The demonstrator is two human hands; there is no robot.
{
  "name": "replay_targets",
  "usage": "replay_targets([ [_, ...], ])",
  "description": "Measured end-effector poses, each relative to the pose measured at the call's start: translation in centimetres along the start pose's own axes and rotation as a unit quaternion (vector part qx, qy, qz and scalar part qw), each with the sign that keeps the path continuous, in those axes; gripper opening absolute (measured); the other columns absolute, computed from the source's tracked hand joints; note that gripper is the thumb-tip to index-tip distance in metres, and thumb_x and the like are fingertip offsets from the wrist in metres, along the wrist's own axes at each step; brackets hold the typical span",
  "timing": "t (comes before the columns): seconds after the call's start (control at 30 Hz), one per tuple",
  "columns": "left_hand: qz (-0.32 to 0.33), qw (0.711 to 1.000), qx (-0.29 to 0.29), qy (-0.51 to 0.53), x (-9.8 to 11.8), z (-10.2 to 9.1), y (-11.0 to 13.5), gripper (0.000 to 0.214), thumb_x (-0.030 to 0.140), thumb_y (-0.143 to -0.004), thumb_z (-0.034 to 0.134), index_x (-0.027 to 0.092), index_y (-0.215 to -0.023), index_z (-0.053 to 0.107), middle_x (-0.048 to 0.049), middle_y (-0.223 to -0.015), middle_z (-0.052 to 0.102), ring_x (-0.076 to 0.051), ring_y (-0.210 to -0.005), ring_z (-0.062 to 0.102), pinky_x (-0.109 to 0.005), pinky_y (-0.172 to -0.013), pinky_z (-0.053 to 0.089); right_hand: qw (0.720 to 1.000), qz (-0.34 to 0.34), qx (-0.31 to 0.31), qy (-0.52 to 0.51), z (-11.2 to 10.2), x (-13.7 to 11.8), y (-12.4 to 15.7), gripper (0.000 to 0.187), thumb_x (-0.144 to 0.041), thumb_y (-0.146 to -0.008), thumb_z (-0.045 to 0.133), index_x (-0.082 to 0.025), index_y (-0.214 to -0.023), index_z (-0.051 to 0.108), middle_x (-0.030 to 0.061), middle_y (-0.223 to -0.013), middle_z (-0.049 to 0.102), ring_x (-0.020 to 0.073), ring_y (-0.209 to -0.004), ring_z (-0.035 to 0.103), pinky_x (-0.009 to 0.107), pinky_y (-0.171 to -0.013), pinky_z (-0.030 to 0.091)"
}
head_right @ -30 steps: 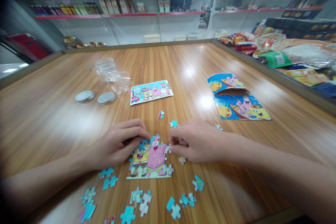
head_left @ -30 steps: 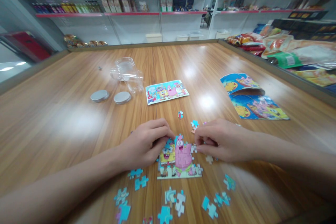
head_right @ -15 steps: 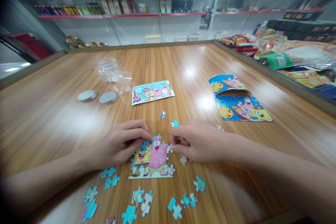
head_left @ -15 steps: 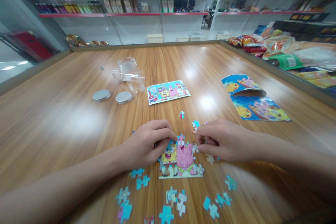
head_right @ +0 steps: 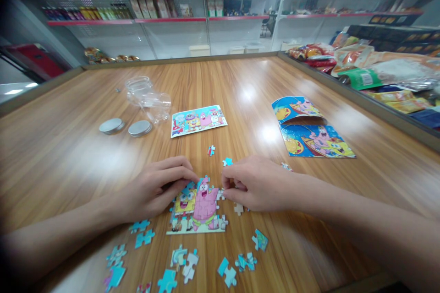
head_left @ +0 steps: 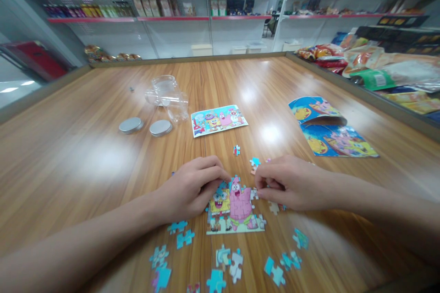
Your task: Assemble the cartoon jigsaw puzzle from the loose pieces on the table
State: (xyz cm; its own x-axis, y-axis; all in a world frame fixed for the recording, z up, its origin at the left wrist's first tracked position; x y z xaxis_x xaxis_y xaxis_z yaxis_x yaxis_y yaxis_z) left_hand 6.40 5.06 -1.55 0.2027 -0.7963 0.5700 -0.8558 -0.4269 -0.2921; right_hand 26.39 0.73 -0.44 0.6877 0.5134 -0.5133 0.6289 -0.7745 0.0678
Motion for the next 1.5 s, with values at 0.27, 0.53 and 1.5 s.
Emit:
replay_targets([
  [0.27,-0.035,0.999,0.034,0.019,0.07,-0.64,0.09,0.026,0.005,-0.094,0.044,0.014,-0.108,0.064,-0.0057,-0.098,0.056,-0.013,-0.082,0.055,-0.026,-0.071,0.046,1.000,0.001,-0.002,0.000,-0.04,-0.05,-0.04,0.007,-0.018,-0.087,0.056,-0.018,-0.081,0.059,-0.0044,-0.065,0.054,0.0088,-0.056,0.042,0.024,-0.055,0.027],
  [0.53,-0.040,0.999,-0.021,-0.017,0.69,-0.13,-0.22,0.025,0.012,-0.086,0.056,0.014,-0.110,0.061,-0.0079,-0.106,0.052,-0.019,-0.098,0.054,-0.035,-0.086,0.049,1.000,-0.003,-0.002,-0.005,-0.05,-0.02,0.03,0.005,-0.018,-0.086,0.058,-0.018,-0.081,0.060,-0.0049,-0.065,0.054,0.0084,-0.057,0.043,0.023,-0.055,0.028],
  [1.5,-0.035,0.997,0.003,-0.062,0.53,-0.09,0.20,0.024,0.014,-0.087,0.056,0.015,-0.110,0.061,-0.0086,-0.108,0.053,-0.021,-0.102,0.053,-0.038,-0.089,0.048,1.000,-0.001,0.002,-0.008,0.04,0.13,0.09,0.005,-0.019,-0.087,0.060,-0.018,-0.082,0.060,-0.0055,-0.065,0.054,0.0080,-0.057,0.043,0.023,-0.055,0.029],
])
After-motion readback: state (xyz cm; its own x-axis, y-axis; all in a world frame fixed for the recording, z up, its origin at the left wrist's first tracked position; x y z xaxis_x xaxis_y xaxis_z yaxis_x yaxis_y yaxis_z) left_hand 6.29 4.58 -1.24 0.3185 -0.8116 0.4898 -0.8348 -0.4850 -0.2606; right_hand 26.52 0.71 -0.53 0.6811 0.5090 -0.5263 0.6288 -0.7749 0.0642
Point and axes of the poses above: each hand's wrist, its own y-axis away from the middle knuckle, its own z-axis out of the palm, x = y × z, the point moved 5 cm from there along -y, towards the middle knuckle
